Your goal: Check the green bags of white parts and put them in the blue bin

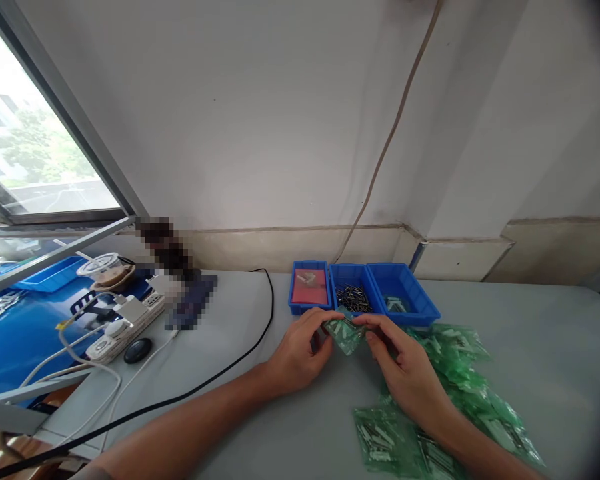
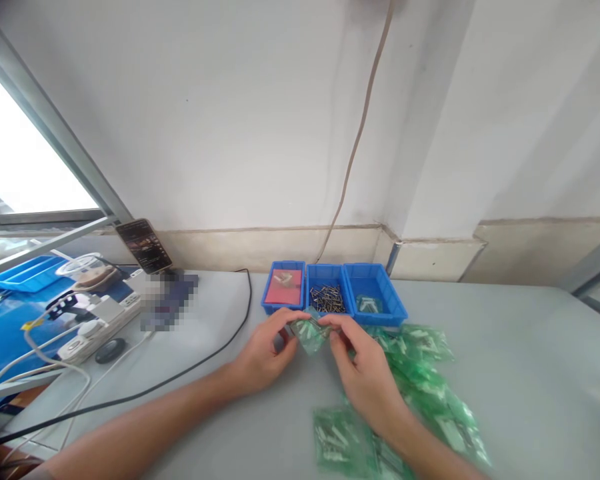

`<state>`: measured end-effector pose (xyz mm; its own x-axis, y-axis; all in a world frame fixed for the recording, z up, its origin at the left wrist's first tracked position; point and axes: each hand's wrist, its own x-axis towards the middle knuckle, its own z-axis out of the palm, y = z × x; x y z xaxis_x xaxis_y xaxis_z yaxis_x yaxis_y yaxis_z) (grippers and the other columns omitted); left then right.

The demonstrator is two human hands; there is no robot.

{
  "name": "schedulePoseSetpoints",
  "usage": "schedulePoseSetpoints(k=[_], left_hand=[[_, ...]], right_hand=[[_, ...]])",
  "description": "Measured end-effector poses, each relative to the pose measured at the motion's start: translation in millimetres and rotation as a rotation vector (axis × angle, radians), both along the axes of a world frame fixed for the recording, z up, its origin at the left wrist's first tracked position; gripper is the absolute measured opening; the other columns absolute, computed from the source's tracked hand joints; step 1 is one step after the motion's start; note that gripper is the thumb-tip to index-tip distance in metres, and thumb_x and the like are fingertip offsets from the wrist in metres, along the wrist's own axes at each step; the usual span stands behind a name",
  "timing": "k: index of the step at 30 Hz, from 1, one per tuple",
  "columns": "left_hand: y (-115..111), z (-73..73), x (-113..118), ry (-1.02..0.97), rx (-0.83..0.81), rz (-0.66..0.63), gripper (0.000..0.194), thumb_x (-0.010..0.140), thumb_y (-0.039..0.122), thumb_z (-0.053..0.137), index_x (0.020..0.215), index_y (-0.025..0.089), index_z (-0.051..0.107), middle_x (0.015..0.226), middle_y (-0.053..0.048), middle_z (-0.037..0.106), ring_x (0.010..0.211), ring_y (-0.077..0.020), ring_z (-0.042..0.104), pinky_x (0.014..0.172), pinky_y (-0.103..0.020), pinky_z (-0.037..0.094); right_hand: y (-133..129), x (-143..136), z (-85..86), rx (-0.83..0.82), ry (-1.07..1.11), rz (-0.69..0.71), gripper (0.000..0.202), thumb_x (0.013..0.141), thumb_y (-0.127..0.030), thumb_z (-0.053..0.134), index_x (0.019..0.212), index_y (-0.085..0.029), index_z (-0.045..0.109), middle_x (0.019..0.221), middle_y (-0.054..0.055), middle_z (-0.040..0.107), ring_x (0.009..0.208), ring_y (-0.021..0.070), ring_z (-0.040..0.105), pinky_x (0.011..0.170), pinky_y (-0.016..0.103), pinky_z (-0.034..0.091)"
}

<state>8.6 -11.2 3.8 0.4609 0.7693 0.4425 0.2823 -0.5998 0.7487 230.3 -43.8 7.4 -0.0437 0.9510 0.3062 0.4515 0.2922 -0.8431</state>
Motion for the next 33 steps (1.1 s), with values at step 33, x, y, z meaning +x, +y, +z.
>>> schedulePoseSetpoints(k=[33], left_hand=[[-0.5, -2.9, -0.1, -0.052, -0.063, 0.049, 0.042, 0.107, 0.018, 0.045, 0.148, 0.024, 0.052, 0.115, -0.008, 0.065, 0.092, -0.0175, 0.06, 0.086, -0.029, 0.051]], right_hand=[[-1.8, -1.8, 0.0, 0.026, -0.05, 0.066, 0.023, 0.104, -0.03, 0.051, 0.12, -0.029, 0.067, 0.098, 0.002, 0.071, 0.078, 0.0202, 0.063, 0.069, 0.031, 0.051]])
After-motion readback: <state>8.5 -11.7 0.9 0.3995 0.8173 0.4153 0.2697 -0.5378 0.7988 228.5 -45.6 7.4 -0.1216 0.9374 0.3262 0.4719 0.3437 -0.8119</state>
